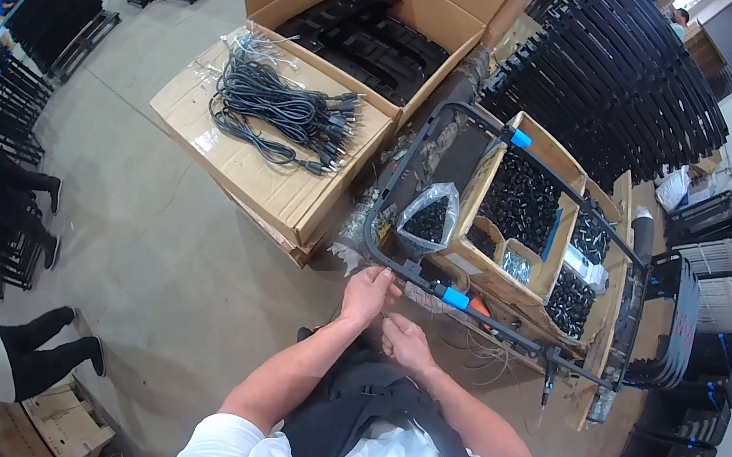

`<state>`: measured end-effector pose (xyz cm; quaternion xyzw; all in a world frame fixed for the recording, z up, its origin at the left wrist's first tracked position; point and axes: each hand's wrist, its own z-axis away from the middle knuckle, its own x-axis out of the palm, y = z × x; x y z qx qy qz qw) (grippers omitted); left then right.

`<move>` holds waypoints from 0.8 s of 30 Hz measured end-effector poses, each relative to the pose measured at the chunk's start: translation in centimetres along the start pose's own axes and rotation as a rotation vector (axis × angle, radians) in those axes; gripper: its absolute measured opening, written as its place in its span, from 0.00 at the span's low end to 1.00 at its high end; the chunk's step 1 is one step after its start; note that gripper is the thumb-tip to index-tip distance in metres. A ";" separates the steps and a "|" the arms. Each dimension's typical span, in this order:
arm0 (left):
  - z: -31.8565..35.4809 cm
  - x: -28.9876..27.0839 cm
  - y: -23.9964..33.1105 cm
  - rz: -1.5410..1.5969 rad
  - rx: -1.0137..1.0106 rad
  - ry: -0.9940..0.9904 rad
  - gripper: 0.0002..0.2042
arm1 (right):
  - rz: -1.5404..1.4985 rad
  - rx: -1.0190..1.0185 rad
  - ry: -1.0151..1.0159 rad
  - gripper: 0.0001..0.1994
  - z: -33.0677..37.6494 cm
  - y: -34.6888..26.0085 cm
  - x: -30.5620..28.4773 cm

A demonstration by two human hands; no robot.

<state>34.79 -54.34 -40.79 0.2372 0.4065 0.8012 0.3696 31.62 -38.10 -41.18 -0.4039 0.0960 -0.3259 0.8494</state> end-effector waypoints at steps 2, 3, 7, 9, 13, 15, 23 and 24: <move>0.2 0.4 -0.3 0.089 0.014 0.050 0.14 | -0.003 0.003 0.005 0.13 0.3 -0.2 0.3; 0.1 0.7 -0.3 0.085 0.012 0.038 0.14 | -0.018 0.009 0.013 0.12 0.7 -0.2 0.3; -0.3 0.8 -0.1 -0.079 0.033 0.077 0.15 | -0.038 0.003 0.041 0.14 1.0 -0.4 0.2; -0.4 0.0 0.0 -0.246 0.112 0.046 0.15 | -0.054 0.005 0.049 0.15 1.3 -0.4 0.2; 0.0 -0.1 1.2 -0.240 0.081 0.008 0.16 | -0.033 -0.016 0.046 0.19 1.1 -0.7 0.2; -0.4 -0.4 0.7 -0.258 0.076 -0.007 0.16 | -0.063 -0.009 0.042 0.19 0.7 -0.7 0.2; -0.6 -0.3 1.3 -0.318 -0.015 -0.016 0.16 | 0.092 0.046 -0.080 0.17 -2.1 -1.0 -1.8; -0.6 -0.2 1.2 -0.289 -0.078 0.005 0.16 | 0.044 0.042 -0.109 0.17 -2.4 -1.0 -2.0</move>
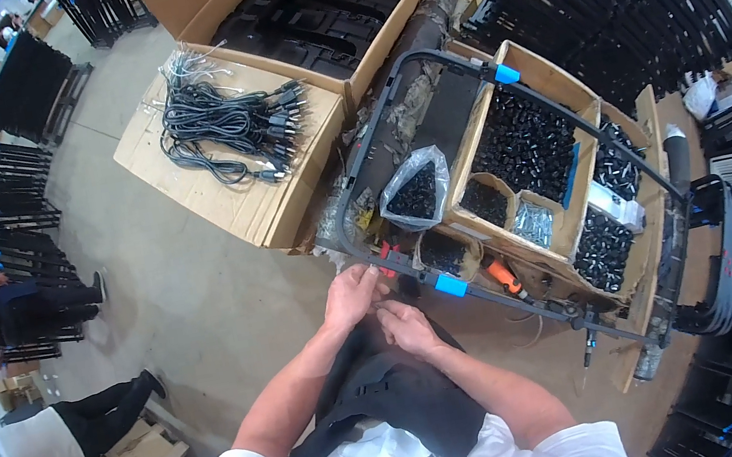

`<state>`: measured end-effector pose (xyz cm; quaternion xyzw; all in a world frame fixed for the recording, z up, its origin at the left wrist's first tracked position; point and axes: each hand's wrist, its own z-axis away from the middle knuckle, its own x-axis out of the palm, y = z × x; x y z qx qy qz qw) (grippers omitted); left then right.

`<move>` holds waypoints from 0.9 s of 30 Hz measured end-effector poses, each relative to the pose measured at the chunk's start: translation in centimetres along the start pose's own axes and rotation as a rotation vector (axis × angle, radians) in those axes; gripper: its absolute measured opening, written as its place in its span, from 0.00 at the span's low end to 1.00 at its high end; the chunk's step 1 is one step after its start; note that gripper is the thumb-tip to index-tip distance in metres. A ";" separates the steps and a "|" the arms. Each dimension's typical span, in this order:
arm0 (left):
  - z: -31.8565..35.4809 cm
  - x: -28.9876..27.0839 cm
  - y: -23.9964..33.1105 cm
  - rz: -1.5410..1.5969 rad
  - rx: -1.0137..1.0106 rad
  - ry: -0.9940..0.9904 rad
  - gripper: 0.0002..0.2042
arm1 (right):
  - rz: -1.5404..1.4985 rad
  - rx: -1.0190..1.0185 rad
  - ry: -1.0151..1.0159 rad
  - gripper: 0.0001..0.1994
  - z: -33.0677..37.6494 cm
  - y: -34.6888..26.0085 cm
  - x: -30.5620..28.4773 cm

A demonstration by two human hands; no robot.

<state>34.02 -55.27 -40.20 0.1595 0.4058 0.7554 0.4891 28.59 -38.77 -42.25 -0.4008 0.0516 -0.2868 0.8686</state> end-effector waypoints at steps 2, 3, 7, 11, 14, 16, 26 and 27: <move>0.3 0.4 -0.2 0.020 0.033 0.025 0.16 | 0.001 0.020 -0.038 0.17 -0.6 0.2 -1.0; 0.4 0.5 -0.3 0.056 0.075 0.042 0.16 | 0.020 0.040 -0.065 0.17 -1.0 0.3 -1.4; 1.0 0.5 2.4 -0.101 -0.069 0.073 0.15 | 0.027 0.030 -0.169 0.16 -1.1 -1.2 -3.0; 0.6 0.7 2.6 -0.035 -0.226 0.109 0.14 | -0.001 0.028 -0.284 0.15 -1.7 -2.2 -3.8; 1.0 1.2 0.7 0.214 -0.028 0.130 0.14 | -0.234 0.080 -0.404 0.15 -2.9 -1.2 -4.5; 2.1 1.1 0.5 0.002 0.155 0.353 0.17 | -0.333 0.093 -0.438 0.15 -3.5 -0.3 -4.9; 6.5 3.5 -5.7 0.354 0.064 -0.105 0.24 | -0.713 0.054 -0.450 0.10 -4.7 0.3 -3.1; 6.1 3.2 -6.4 0.362 0.072 -0.112 0.24 | -0.737 0.067 -0.446 0.10 -4.5 0.0 -3.2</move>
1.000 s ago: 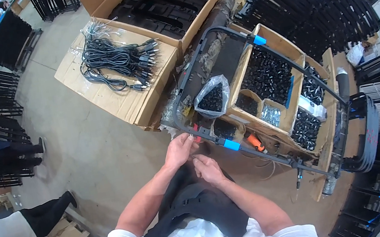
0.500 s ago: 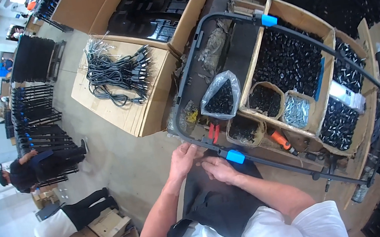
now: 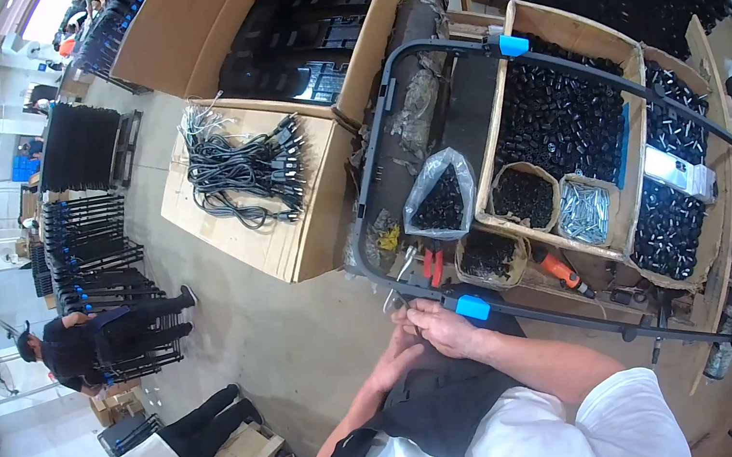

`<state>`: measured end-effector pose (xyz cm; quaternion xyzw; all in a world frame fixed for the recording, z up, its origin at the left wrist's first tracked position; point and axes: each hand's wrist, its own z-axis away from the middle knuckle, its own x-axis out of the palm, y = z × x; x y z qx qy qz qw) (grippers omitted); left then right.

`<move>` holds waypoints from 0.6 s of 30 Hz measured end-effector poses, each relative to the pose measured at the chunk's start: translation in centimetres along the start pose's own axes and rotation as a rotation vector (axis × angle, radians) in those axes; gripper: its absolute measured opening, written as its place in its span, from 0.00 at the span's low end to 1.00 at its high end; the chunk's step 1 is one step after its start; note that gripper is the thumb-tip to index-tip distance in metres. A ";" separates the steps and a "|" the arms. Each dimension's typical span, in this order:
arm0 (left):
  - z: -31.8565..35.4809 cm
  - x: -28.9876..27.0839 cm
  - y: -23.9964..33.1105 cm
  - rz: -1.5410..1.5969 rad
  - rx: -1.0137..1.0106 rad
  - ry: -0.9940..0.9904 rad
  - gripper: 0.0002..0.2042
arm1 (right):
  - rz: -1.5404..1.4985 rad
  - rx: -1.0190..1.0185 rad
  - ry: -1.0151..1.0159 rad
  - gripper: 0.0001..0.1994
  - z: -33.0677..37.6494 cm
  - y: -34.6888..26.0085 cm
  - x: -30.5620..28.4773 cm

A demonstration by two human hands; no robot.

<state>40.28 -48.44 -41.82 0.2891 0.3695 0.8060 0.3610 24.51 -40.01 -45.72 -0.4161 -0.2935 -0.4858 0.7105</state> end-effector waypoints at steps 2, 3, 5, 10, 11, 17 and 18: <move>-1.4 -1.4 -2.0 -0.197 0.059 -0.222 0.28 | 0.035 -0.015 -0.014 0.11 0.2 0.2 0.3; -1.8 -1.7 -3.2 -0.140 0.101 -0.227 0.24 | 0.127 -0.029 0.043 0.11 0.4 0.1 0.8; -1.6 -2.7 -2.8 -0.343 0.090 -0.197 0.20 | 0.137 -0.051 0.099 0.13 0.8 -0.4 1.6; 0.9 -4.9 -2.4 -0.265 0.010 0.001 0.16 | 1.404 -0.035 0.190 0.27 4.8 -4.7 6.4; 1.2 -5.0 -2.0 -0.268 0.044 0.063 0.16 | 1.455 0.023 0.091 0.24 6.2 -6.9 8.8; 1.1 -6.5 0.3 -0.355 0.003 0.103 0.18 | 1.708 -0.468 0.465 0.23 3.8 -13.1 6.8; 0.9 -6.8 0.2 -0.333 -0.008 0.091 0.18 | 1.669 0.033 0.538 0.25 2.6 -14.9 7.4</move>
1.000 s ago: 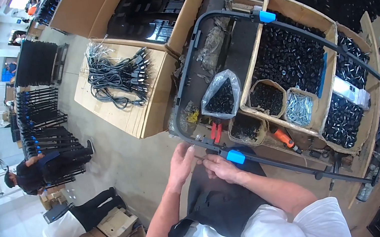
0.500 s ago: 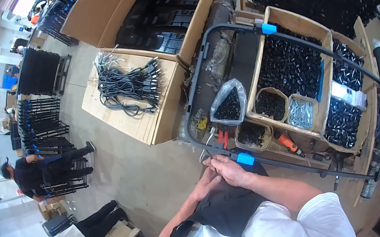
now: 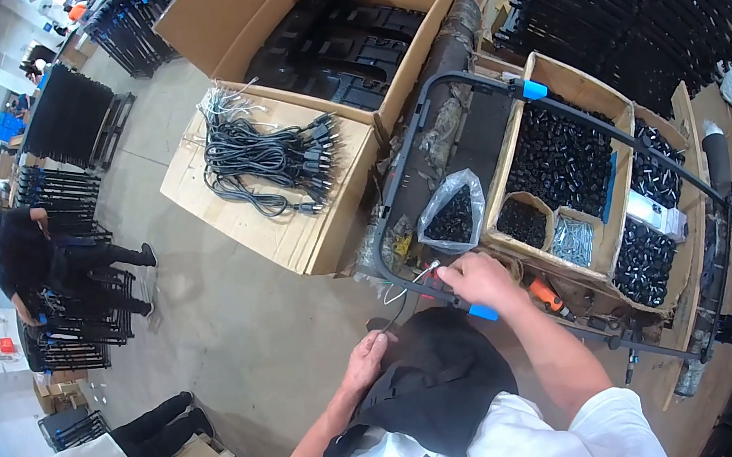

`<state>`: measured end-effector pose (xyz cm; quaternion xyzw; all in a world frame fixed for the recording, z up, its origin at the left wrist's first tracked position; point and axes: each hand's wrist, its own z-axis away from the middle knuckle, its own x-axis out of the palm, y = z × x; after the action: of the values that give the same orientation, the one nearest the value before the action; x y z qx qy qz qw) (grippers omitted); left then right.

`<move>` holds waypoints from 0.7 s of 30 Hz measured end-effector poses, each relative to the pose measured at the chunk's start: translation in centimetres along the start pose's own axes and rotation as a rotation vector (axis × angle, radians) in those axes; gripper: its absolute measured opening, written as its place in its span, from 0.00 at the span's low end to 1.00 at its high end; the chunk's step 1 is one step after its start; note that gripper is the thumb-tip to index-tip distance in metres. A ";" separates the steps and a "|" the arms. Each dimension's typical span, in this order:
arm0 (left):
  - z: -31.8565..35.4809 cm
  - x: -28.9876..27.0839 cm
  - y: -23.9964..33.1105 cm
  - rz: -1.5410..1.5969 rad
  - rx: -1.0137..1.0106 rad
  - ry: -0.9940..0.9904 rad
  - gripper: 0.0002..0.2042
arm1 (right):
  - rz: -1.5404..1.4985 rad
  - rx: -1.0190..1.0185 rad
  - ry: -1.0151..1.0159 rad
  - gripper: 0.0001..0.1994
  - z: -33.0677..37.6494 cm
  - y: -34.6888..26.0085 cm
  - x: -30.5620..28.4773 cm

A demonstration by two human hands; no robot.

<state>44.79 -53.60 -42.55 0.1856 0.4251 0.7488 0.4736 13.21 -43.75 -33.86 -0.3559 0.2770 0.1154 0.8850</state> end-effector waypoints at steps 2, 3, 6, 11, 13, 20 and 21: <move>-0.1 -0.4 0.2 0.005 -0.021 -0.038 0.18 | -0.192 0.110 -0.240 0.24 -3.4 1.5 0.8; 0.2 -0.6 2.1 -0.063 -0.075 -0.092 0.18 | -0.193 0.112 -0.237 0.24 -4.4 2.0 1.6; 0.9 -0.8 2.7 -0.103 -0.050 -0.131 0.19 | -0.421 -0.062 -0.293 0.23 -5.6 1.2 3.4; 0.4 -0.7 1.7 -0.079 0.134 -0.101 0.19 | -0.672 -0.084 -0.009 0.17 -7.1 1.4 5.6; -0.4 -0.5 1.8 -0.107 0.111 -0.128 0.16 | -0.848 -0.029 0.225 0.16 -9.0 4.1 6.8; -1.9 0.6 3.9 -0.035 -0.035 -0.084 0.17 | -1.213 -0.039 0.549 0.13 -9.8 3.8 4.5; -2.1 0.5 3.7 -0.033 -0.036 -0.080 0.17 | -1.134 -0.059 0.554 0.14 -10.0 3.5 4.4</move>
<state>41.10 -54.79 -40.78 0.1998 0.3954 0.7405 0.5055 11.31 -48.13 -44.26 -0.4882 0.2609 -0.4605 0.6939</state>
